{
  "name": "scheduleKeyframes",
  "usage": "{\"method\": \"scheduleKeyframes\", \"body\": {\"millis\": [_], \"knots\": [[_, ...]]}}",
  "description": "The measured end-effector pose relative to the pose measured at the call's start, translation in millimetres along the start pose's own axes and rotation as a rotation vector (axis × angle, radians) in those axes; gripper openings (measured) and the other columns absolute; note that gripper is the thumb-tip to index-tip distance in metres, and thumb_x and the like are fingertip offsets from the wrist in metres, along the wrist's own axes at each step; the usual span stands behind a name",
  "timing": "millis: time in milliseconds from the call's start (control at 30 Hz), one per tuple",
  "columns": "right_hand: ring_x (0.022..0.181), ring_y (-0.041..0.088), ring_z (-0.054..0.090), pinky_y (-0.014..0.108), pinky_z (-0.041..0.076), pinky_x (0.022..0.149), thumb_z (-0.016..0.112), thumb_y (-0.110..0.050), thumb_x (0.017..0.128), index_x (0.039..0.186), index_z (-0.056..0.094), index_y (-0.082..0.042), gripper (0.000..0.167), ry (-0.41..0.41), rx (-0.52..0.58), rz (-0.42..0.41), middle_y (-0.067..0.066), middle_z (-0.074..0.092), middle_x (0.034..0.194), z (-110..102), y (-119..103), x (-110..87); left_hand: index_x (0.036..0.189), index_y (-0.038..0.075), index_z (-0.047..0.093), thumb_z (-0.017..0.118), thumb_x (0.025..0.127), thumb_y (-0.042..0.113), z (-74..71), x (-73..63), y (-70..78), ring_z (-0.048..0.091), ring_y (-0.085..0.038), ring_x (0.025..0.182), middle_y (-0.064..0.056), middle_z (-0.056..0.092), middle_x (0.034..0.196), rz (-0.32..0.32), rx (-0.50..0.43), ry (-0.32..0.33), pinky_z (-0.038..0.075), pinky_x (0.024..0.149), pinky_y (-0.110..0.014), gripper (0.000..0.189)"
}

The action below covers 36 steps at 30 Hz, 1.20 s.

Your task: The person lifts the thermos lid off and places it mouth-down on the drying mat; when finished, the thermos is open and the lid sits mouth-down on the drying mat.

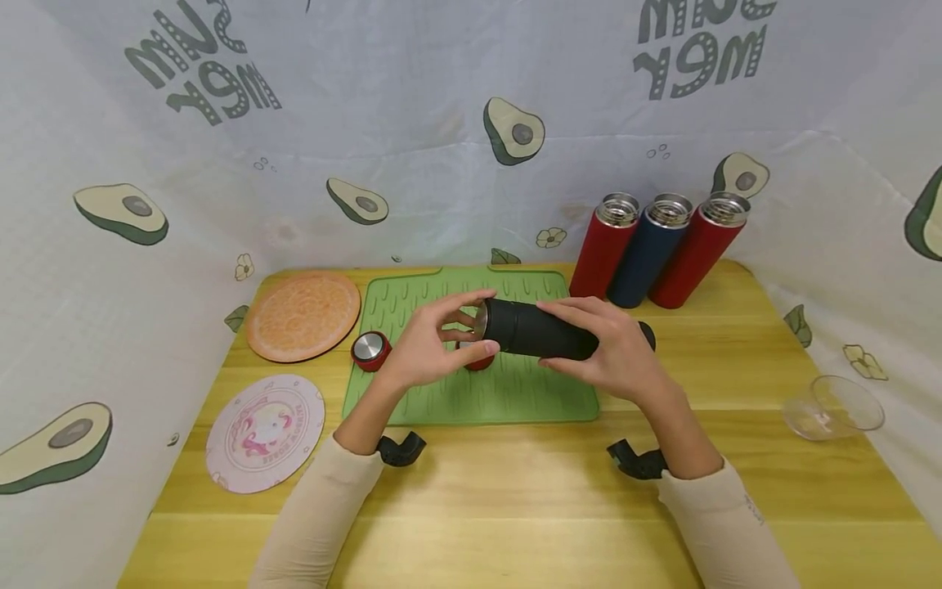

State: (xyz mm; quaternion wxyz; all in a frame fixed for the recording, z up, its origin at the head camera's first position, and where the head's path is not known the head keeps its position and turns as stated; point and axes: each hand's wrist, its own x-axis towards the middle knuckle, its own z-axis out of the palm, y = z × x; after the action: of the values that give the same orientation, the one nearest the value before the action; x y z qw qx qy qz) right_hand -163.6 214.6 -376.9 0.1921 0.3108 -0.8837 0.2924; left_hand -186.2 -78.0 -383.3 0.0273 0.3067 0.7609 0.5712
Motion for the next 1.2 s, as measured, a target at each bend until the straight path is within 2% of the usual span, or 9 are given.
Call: {"method": "scheduleKeyframes", "body": {"millis": [100, 200, 300, 400, 533, 700, 833, 1067, 1200], "knots": [[0.116, 0.031, 0.066, 0.050, 0.061, 0.083, 0.099, -0.022, 0.067, 0.138, 0.068, -0.020, 0.077, 0.005, 0.009, 0.010, 0.010, 0.069, 0.130, -0.4, 1.3, -0.8, 0.150, 0.038, 0.052, 0.083, 0.089, 0.027, 0.5, 0.5, 0.3, 0.068, -0.016, 0.118, -0.001, 0.055, 0.148, 0.000, -0.002, -0.005, 0.059, 0.098, -0.030, 0.069], [0.116, 0.031, 0.065, 0.051, 0.060, 0.085, 0.099, -0.021, 0.068, 0.138, 0.068, -0.021, 0.077, 0.003, 0.027, 0.028, 0.010, 0.069, 0.130, -1.4, 2.2, -1.2, 0.155, 0.037, 0.045, 0.084, 0.088, 0.018, 0.3, 1.0, 0.5, 0.057, -0.015, 0.134, 0.003, 0.047, 0.157, 0.048, -0.012, -0.028, 0.054, 0.107, -0.030, 0.080], [0.116, 0.030, 0.066, 0.051, 0.060, 0.084, 0.098, -0.021, 0.068, 0.139, 0.068, -0.021, 0.077, -0.006, 0.047, 0.047, 0.010, 0.069, 0.129, -2.6, 3.1, -1.5, 0.158, 0.026, 0.043, 0.083, 0.086, 0.007, -0.9, 1.3, 1.3, 0.044, -0.017, 0.147, 0.003, 0.038, 0.164, 0.139, -0.034, -0.072, 0.048, 0.115, -0.034, 0.084], [0.116, 0.029, 0.066, 0.049, 0.060, 0.083, 0.098, -0.022, 0.069, 0.139, 0.067, -0.022, 0.077, -0.026, 0.072, 0.063, 0.010, 0.069, 0.129, -4.3, 3.7, -1.8, 0.154, 0.014, 0.048, 0.079, 0.089, 0.001, -0.9, 2.6, 1.4, 0.037, -0.020, 0.152, -0.002, 0.034, 0.167, 0.219, -0.069, -0.128, 0.045, 0.118, -0.039, 0.074], [0.117, 0.027, 0.065, 0.047, 0.060, 0.084, 0.098, -0.021, 0.070, 0.140, 0.066, -0.023, 0.077, -0.042, 0.098, 0.075, 0.009, 0.069, 0.130, -7.0, 3.0, -0.1, 0.149, 0.007, 0.054, 0.071, 0.094, -0.002, -0.8, 4.5, 2.1, 0.035, -0.019, 0.153, -0.001, 0.034, 0.166, 0.241, -0.100, -0.164, 0.045, 0.118, -0.040, 0.059], [0.118, 0.028, 0.064, 0.048, 0.060, 0.085, 0.097, -0.021, 0.071, 0.141, 0.066, -0.023, 0.077, -0.057, 0.096, 0.082, 0.009, 0.068, 0.131, -7.9, 3.7, -1.3, 0.149, 0.003, 0.053, 0.068, 0.094, -0.006, 1.1, 4.5, -1.3, 0.038, -0.019, 0.151, -0.004, 0.038, 0.164, 0.235, -0.131, -0.158, 0.047, 0.116, -0.041, 0.058], [0.116, 0.027, 0.065, 0.047, 0.060, 0.082, 0.098, -0.021, 0.070, 0.140, 0.067, -0.022, 0.077, -0.048, 0.083, 0.076, 0.009, 0.069, 0.129, -8.5, 3.2, -1.1, 0.151, 0.007, 0.052, 0.070, 0.094, -0.004, 2.0, 5.4, -2.4, 0.043, -0.020, 0.148, -0.004, 0.041, 0.161, 0.210, -0.132, -0.136, 0.050, 0.113, -0.039, 0.061], [0.116, 0.028, 0.065, 0.047, 0.060, 0.081, 0.098, -0.020, 0.070, 0.140, 0.067, -0.022, 0.077, -0.038, 0.068, 0.069, 0.009, 0.069, 0.130, -6.9, 2.0, -1.4, 0.151, 0.021, 0.055, 0.076, 0.094, 0.012, 2.8, 4.2, 2.3, 0.058, -0.019, 0.127, 0.002, 0.052, 0.149, 0.062, -0.099, -0.048, 0.059, 0.100, -0.035, 0.062], [0.114, 0.029, 0.066, 0.047, 0.059, 0.080, 0.098, -0.020, 0.069, 0.139, 0.067, -0.021, 0.077, -0.032, 0.066, 0.050, 0.009, 0.069, 0.130, -3.9, 1.4, -1.1, 0.148, 0.024, 0.057, 0.078, 0.094, 0.026, 3.2, 1.9, 3.1, 0.069, -0.019, 0.112, 0.001, 0.059, 0.140, -0.029, -0.068, 0.015, 0.061, 0.095, -0.035, 0.059]]}}
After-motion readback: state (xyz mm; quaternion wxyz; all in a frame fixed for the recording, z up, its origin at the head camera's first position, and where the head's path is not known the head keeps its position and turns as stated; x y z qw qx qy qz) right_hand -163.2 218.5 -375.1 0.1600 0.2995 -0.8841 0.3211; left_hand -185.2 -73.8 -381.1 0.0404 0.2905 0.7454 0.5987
